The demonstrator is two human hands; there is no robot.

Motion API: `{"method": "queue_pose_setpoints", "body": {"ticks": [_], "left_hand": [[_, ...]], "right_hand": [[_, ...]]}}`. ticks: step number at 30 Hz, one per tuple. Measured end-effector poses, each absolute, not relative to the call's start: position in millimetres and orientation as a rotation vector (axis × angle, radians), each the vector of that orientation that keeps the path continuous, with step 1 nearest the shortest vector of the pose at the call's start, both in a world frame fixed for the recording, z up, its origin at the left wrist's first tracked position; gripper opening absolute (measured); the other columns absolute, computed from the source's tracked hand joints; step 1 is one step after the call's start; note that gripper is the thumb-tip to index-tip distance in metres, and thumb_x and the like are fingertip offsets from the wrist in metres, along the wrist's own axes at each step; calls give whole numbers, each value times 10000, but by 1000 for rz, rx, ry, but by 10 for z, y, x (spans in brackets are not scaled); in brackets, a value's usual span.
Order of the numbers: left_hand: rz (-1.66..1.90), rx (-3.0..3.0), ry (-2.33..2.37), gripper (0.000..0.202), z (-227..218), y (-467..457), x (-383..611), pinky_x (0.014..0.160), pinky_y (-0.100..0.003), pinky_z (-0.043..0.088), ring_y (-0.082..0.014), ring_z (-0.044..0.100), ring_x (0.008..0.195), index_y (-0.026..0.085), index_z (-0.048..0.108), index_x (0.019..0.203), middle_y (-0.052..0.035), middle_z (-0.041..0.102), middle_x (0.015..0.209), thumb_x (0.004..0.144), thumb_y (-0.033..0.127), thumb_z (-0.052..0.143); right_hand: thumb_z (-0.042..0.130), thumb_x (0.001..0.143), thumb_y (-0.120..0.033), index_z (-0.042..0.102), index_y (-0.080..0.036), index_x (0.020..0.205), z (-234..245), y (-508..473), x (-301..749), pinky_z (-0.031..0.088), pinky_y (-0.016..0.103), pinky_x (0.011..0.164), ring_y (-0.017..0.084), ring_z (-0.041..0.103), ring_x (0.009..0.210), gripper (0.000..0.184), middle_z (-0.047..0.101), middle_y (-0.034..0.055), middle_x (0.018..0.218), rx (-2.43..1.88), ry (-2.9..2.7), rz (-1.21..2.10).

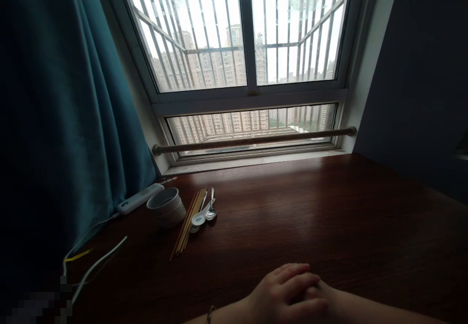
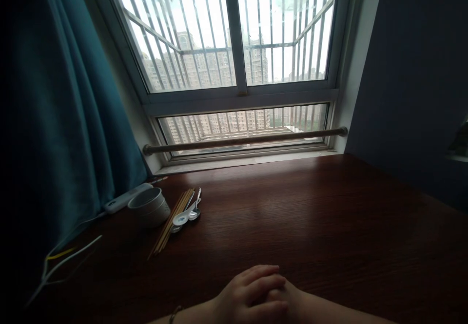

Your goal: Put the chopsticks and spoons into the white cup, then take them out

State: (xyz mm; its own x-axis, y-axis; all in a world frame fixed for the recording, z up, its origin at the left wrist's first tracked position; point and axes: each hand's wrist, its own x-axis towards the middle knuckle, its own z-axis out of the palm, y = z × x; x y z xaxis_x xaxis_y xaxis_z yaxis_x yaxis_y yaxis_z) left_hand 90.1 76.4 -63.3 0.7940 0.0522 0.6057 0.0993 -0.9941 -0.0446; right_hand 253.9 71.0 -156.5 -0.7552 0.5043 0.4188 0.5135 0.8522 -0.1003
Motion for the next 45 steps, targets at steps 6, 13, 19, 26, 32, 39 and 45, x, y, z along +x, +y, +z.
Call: {"method": "queue_pose_setpoints", "body": {"ticks": [6,13,19,26,32,39,45], "left_hand": [[-970,-2908,-126,309,-625,771,895,951,-324,441,-228,432,1203,179,479,1180,-104,554,1181,908,311,416],[-965,-2942,-136,342,-641,762,902,963,-334,428,-235,422,1206,171,471,1184,-116,536,1190,907,357,397],[-986,-2938,-126,316,-625,760,917,964,-324,428,-220,440,1187,155,466,1170,-119,549,1154,912,323,394],[-983,-2895,-180,312,-615,755,905,919,-296,464,-218,482,1150,153,502,1128,-108,575,1120,895,347,428],[-1012,-2898,-158,241,-594,770,920,915,-264,463,-185,536,1077,143,522,1075,-89,602,1070,895,284,445],[-934,-2931,-154,276,-583,792,912,926,-258,459,-178,539,1080,150,509,1102,-81,598,1096,895,320,445],[-991,-2919,-137,253,-564,783,923,938,-250,448,-171,544,1069,142,514,1084,-79,602,1077,886,292,465]], "right_hand": [[501,852,-344,606,-248,1044,-1477,683,2572,507,341,753,164,607,844,239,648,48,962,-703,-2615,-19],[593,735,-332,623,-330,1016,-1208,622,2657,513,293,810,215,595,968,283,661,-8,999,-614,-2649,-23],[530,795,-326,644,-259,928,-1213,651,2641,484,229,821,159,612,905,188,676,-8,940,-550,-2664,-56],[480,834,-363,645,-216,994,-1131,716,2646,471,213,827,165,600,924,273,656,28,1014,-418,-2653,-81],[485,834,-261,646,-304,1034,-1086,739,2606,514,154,626,121,628,685,260,681,-33,787,-479,-2638,-60],[480,781,-7,602,-316,1131,-1086,670,2536,393,146,283,86,476,318,482,662,-27,620,-801,-2527,12],[497,766,-8,548,-421,1152,-1016,677,2580,428,101,351,52,529,374,568,672,-104,722,-697,-2511,-44]]}}
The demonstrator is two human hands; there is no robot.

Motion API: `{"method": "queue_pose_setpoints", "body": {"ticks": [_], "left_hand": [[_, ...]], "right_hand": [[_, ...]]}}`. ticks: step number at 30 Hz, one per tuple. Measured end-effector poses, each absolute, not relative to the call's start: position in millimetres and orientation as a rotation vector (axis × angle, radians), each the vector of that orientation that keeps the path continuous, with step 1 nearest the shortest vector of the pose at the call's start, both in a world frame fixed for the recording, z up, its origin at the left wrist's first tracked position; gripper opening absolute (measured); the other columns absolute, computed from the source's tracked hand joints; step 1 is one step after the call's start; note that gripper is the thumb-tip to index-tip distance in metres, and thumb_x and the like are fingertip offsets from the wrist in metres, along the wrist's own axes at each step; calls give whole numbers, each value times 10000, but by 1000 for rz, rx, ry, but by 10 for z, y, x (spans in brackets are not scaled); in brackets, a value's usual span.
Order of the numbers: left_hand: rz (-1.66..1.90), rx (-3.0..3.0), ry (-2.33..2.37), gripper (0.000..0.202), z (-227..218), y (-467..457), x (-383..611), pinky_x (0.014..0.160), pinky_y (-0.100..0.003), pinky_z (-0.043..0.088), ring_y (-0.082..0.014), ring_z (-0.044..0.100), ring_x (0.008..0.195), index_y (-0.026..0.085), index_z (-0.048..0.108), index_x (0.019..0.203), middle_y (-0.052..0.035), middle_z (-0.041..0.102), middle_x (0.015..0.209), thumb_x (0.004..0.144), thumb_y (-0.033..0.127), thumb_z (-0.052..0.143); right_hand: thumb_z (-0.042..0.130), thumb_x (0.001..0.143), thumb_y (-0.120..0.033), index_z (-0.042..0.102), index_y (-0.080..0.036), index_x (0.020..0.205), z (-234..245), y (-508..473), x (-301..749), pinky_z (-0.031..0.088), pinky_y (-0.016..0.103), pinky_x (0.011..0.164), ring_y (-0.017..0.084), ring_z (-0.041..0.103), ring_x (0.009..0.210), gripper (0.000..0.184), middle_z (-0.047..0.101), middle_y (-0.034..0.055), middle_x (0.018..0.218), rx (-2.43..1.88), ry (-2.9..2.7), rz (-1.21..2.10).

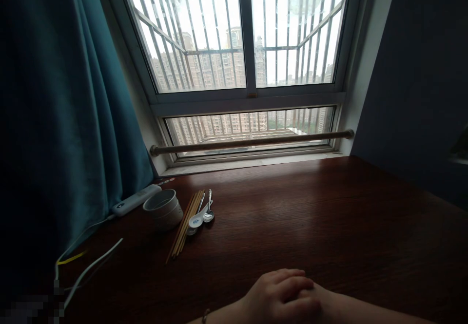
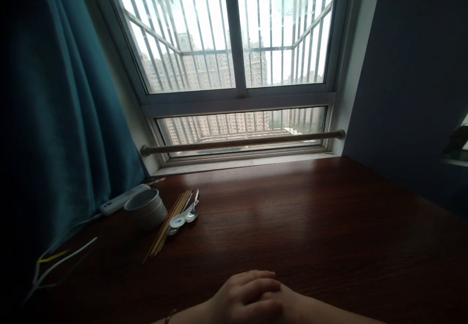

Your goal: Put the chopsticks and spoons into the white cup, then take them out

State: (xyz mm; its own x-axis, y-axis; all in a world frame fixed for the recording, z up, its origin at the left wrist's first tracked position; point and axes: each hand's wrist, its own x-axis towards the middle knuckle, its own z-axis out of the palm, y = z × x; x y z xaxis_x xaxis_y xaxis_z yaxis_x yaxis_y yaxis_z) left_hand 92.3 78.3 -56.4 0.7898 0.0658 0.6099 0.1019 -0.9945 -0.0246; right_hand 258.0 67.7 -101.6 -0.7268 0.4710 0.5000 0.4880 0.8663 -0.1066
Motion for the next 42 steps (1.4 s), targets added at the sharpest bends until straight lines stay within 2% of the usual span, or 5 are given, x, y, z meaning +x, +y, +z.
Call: {"method": "queue_pose_setpoints", "body": {"ticks": [17,26,33,39,42], "left_hand": [[-962,-2925,-184,244,-596,790,933,944,-231,438,-152,543,1074,159,495,1091,-69,599,1071,894,294,448],[-947,-2953,-188,260,-584,782,918,949,-236,436,-160,526,1094,151,500,1112,-81,591,1090,897,284,441],[-975,-2953,-168,247,-593,787,918,926,-243,456,-159,541,1072,146,505,1099,-86,598,1074,912,277,408],[-955,-2953,-178,258,-612,780,924,951,-249,438,-167,522,1106,146,493,1109,-87,603,1045,902,287,433],[-899,-2965,-188,266,-606,778,916,961,-241,426,-156,525,1102,149,481,1120,-90,591,1076,899,291,438]], "right_hand": [[518,736,-30,671,-402,951,-1209,787,2491,449,98,376,73,581,453,457,651,-103,611,-595,-2515,-163],[580,736,-115,654,-427,978,-1250,763,2442,425,119,312,80,550,389,402,618,-109,543,-708,-2499,-90],[512,781,-67,534,-467,1146,-1118,699,2565,450,104,378,64,579,460,542,668,-123,718,-714,-2529,7],[503,794,-94,660,-394,973,-1147,744,2479,446,109,361,72,566,431,383,636,-95,586,-680,-2554,-32],[539,810,-203,670,-352,954,-1111,739,2479,516,145,497,102,625,587,246,667,-63,677,-585,-2569,-59]]}}
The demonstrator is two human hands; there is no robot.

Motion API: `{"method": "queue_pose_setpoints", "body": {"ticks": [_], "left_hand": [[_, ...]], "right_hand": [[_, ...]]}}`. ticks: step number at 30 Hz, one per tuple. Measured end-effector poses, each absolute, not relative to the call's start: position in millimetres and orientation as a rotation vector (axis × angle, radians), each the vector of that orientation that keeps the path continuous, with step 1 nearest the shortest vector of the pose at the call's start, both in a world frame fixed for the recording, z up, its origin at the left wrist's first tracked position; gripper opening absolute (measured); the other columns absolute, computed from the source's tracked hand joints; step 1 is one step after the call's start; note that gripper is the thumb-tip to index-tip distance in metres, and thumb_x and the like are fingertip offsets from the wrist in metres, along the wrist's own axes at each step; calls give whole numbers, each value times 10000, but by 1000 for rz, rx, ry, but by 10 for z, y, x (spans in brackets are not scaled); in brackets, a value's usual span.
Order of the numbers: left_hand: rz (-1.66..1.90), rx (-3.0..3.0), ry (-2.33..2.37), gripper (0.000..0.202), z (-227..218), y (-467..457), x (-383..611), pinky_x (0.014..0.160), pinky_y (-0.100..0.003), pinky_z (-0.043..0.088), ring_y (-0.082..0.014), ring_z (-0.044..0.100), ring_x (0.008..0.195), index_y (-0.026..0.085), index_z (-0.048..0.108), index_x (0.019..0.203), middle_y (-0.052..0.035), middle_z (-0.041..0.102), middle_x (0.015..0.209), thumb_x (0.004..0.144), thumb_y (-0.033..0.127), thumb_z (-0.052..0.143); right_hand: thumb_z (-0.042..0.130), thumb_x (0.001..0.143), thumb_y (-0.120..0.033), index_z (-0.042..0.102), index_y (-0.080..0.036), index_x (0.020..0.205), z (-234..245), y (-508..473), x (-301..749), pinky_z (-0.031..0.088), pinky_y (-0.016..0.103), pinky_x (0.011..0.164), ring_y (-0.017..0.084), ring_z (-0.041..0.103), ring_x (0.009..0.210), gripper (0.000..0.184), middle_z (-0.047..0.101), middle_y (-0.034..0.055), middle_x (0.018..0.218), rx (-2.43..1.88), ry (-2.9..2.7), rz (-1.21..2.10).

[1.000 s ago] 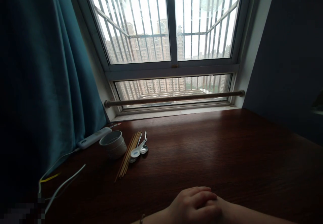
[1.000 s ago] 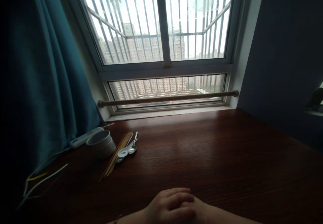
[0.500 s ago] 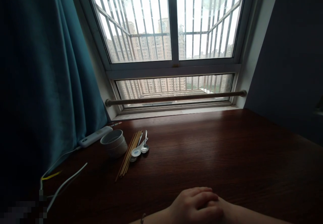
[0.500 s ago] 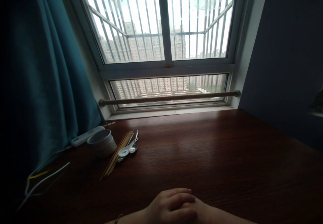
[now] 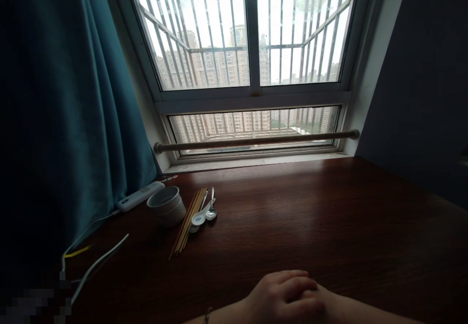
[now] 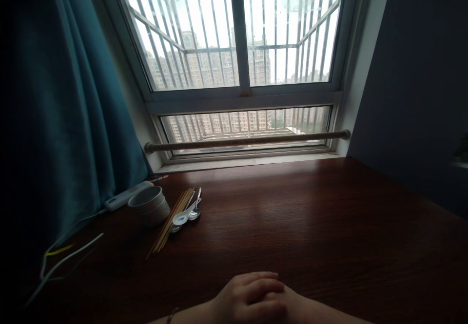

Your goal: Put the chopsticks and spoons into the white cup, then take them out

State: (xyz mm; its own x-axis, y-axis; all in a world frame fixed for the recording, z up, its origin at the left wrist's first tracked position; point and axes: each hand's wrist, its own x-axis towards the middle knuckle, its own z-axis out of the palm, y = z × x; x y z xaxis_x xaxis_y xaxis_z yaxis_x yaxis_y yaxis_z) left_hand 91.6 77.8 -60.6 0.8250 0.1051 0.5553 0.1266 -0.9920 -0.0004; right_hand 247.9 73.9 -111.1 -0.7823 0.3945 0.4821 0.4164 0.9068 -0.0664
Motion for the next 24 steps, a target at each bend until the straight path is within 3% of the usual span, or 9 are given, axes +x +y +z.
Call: {"method": "queue_pose_setpoints", "body": {"ticks": [4,10,16,24], "left_hand": [[-887,-2984,-185,283,-603,778,906,968,-256,422,-157,526,1100,151,478,1123,-93,592,1077,907,321,412],[-962,-2948,-193,260,-605,783,920,950,-230,432,-151,537,1084,160,497,1104,-71,595,1073,902,310,429],[-962,-2944,-208,241,-605,780,924,945,-218,434,-141,542,1076,168,499,1103,-64,599,1066,898,283,442],[-960,-2946,-199,227,-597,782,928,942,-219,436,-144,541,1074,161,508,1087,-68,598,1068,900,269,435]], "right_hand": [[493,867,-307,584,-252,1119,-1016,680,2535,531,284,716,130,629,766,274,662,35,934,-544,-2574,-57],[423,905,-245,604,-254,1061,-914,641,2574,515,220,626,89,598,632,240,655,21,826,-564,-2578,-57],[438,895,-351,580,-206,1045,-881,638,2563,491,314,776,141,583,872,253,592,69,1052,-487,-2583,-65],[440,895,-333,547,-197,1079,-877,616,2544,474,346,805,159,549,938,252,538,86,1125,-409,-2583,-52]]}}
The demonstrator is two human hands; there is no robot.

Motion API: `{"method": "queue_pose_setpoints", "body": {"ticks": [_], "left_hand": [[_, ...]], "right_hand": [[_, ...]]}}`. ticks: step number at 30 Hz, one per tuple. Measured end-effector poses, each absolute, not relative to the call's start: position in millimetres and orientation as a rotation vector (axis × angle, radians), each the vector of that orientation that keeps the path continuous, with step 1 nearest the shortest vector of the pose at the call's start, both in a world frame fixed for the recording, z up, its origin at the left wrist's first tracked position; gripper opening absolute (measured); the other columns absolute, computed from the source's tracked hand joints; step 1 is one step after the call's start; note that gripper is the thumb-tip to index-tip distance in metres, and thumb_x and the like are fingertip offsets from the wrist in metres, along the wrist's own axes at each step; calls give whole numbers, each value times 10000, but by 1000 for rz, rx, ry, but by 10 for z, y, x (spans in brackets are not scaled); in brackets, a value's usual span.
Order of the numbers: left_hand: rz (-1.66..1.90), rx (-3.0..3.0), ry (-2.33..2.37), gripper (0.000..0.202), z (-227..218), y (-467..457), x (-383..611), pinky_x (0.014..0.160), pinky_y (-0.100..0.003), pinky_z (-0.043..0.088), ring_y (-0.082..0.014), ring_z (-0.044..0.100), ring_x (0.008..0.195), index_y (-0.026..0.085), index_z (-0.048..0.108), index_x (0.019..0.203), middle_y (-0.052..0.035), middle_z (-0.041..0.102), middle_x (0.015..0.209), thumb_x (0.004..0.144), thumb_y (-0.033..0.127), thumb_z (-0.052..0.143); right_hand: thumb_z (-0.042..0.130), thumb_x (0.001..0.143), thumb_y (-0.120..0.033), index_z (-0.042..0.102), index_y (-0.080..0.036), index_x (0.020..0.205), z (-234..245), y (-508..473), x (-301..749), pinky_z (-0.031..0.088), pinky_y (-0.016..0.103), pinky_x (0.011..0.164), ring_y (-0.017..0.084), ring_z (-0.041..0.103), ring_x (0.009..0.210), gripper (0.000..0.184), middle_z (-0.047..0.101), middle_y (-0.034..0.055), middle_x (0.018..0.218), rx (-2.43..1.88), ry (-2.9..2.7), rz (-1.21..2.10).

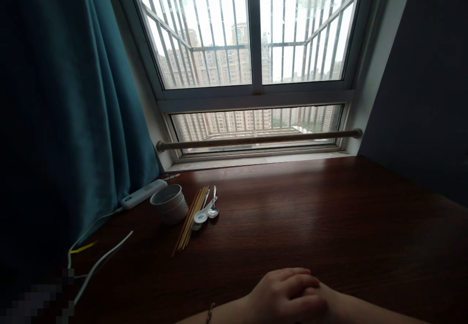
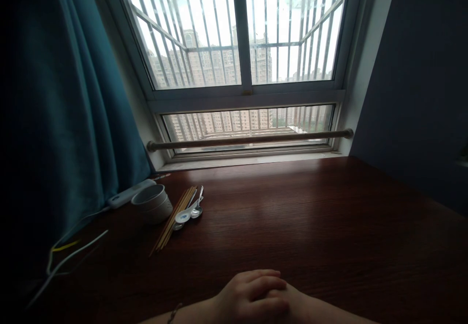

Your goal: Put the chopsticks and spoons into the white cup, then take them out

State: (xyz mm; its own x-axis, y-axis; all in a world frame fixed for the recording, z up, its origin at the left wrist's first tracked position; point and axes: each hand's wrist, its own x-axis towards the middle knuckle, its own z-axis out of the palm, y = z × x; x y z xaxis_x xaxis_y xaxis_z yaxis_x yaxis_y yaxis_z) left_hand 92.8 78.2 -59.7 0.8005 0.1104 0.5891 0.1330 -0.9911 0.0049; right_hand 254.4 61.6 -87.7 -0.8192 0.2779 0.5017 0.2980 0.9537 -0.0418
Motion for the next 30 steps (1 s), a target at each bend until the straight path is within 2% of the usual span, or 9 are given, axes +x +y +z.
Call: {"method": "queue_pose_setpoints", "body": {"ticks": [9,13,16,18,21,25,28,30], "left_hand": [[-1003,-2940,-191,229,-583,766,921,935,-233,445,-156,540,1072,146,518,1083,-83,601,1067,900,252,428],[-998,-2941,-191,226,-568,768,924,941,-230,442,-153,546,1060,150,532,1070,-73,599,1067,894,264,449],[-982,-2954,-191,236,-570,772,918,946,-236,440,-156,537,1075,149,529,1077,-78,596,1072,897,276,444],[-979,-2955,-192,238,-574,774,915,943,-236,441,-159,534,1082,152,520,1085,-79,597,1070,894,274,450],[-992,-2938,-204,226,-584,776,917,934,-225,444,-153,540,1073,160,510,1086,-70,599,1064,887,258,465],[-980,-2932,-201,247,-602,777,924,931,-220,443,-148,539,1073,166,489,1102,-67,592,1072,894,293,449],[-988,-2938,-197,254,-609,778,925,926,-227,447,-151,537,1068,163,483,1105,-70,588,1071,903,305,426],[-985,-2942,-192,256,-606,777,925,924,-233,451,-152,541,1060,158,485,1104,-74,590,1065,910,306,408]], "right_hand": [[441,893,-349,581,-200,1018,-1025,642,2594,484,313,781,139,575,884,240,582,71,1062,-469,-2579,-33],[446,893,-321,615,-178,965,-1212,709,2598,499,271,719,116,602,759,233,643,39,913,-504,-2571,-31],[503,847,-316,665,-265,908,-1329,781,2583,493,174,623,110,605,687,180,666,-35,761,-529,-2566,-30],[529,822,-332,671,-308,921,-1368,815,2580,488,152,587,111,605,677,175,667,-60,729,-530,-2569,-21],[483,860,-351,635,-250,1008,-1377,819,2590,502,220,680,114,606,711,235,668,-16,822,-514,-2578,3],[427,899,-361,611,-185,964,-1379,776,2598,488,297,756,121,602,783,263,637,49,938,-506,-2576,26],[439,889,-385,607,-170,959,-1423,768,2587,493,291,732,115,602,751,282,642,44,902,-497,-2572,30],[446,879,-404,626,-185,920,-1467,777,2576,497,241,666,101,591,668,287,651,8,790,-494,-2567,27]]}}
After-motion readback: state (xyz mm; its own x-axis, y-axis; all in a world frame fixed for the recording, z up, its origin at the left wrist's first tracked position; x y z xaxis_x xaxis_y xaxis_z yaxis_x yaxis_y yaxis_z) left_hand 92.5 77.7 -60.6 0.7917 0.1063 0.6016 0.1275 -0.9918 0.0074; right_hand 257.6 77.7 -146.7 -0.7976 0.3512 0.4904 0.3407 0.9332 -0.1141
